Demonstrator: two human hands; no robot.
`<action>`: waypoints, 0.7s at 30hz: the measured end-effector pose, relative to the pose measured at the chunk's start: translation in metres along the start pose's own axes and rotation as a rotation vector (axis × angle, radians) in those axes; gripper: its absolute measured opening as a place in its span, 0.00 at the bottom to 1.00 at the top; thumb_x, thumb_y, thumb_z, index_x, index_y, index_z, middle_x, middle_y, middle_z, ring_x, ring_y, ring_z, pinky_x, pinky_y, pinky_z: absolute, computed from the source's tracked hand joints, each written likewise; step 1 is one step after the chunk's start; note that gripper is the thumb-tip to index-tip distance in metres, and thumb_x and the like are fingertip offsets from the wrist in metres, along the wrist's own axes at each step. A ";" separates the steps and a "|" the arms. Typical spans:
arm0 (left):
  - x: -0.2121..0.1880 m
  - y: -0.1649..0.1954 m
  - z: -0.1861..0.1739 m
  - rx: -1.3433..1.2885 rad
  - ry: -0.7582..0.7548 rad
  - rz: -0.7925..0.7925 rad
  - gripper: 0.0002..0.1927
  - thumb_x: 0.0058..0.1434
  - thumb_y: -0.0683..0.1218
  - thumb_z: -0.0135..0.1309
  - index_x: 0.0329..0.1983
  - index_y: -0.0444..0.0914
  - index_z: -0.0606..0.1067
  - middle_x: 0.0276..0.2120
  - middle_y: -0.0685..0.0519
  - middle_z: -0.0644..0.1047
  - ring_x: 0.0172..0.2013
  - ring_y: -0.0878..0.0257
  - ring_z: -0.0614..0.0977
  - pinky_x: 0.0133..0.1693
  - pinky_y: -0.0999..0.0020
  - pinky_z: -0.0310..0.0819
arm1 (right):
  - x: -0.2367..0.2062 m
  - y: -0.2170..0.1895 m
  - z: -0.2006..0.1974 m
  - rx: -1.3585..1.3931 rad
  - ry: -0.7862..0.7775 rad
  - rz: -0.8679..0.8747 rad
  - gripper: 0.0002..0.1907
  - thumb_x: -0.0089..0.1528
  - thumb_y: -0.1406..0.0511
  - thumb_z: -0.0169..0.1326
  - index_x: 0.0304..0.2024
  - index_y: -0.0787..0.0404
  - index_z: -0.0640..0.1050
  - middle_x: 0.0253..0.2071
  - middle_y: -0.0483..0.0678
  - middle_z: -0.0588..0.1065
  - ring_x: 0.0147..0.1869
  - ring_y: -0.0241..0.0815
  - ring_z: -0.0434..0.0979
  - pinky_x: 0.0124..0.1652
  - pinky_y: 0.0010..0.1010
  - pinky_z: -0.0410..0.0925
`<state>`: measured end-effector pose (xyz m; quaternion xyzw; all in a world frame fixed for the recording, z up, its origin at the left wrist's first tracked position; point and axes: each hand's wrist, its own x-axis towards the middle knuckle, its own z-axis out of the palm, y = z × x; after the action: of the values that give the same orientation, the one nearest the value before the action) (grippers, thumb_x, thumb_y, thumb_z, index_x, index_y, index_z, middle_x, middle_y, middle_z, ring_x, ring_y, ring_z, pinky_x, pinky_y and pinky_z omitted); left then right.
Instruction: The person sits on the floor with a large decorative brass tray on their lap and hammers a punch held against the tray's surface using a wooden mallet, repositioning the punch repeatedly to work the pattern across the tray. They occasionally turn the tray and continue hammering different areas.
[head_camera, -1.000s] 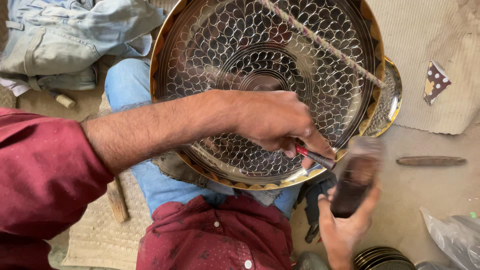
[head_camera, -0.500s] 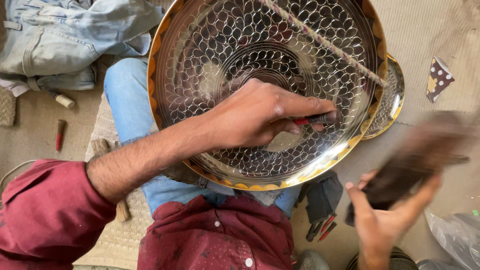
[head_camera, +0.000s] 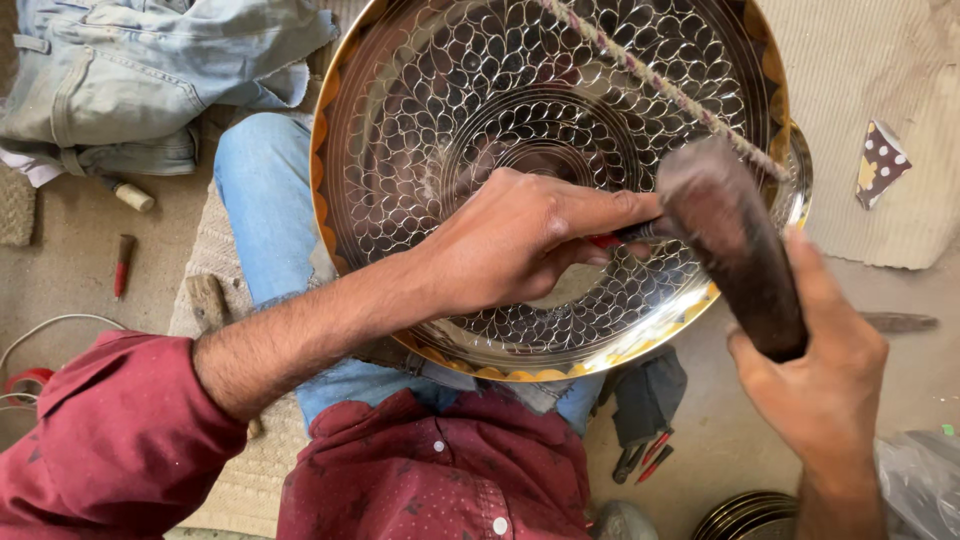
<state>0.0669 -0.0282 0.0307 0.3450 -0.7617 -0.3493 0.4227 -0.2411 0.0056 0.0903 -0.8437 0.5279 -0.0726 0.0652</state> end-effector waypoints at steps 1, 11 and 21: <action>-0.001 0.001 0.001 0.006 0.008 -0.041 0.29 0.62 0.42 0.64 0.66 0.43 0.71 0.49 0.53 0.84 0.46 0.55 0.87 0.40 0.61 0.81 | 0.006 -0.004 -0.001 0.279 0.027 0.075 0.55 0.49 0.81 0.66 0.75 0.58 0.55 0.43 0.56 0.75 0.42 0.42 0.78 0.43 0.34 0.73; -0.024 0.022 0.020 -0.035 0.353 -0.210 0.33 0.61 0.29 0.55 0.68 0.41 0.69 0.53 0.51 0.82 0.47 0.61 0.88 0.50 0.69 0.87 | 0.069 -0.030 -0.047 0.156 -0.128 -0.059 0.45 0.53 0.79 0.63 0.72 0.58 0.63 0.42 0.58 0.77 0.38 0.42 0.79 0.35 0.35 0.72; -0.021 0.018 0.014 -0.026 0.235 -0.215 0.30 0.62 0.33 0.60 0.67 0.45 0.71 0.52 0.55 0.83 0.47 0.60 0.88 0.47 0.65 0.86 | 0.052 -0.022 -0.034 0.535 -0.075 0.136 0.46 0.52 0.76 0.60 0.73 0.64 0.60 0.40 0.51 0.76 0.40 0.36 0.78 0.40 0.27 0.74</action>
<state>0.0591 0.0014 0.0319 0.4576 -0.6611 -0.3597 0.4734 -0.2055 -0.0321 0.1302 -0.7612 0.5426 -0.1736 0.3098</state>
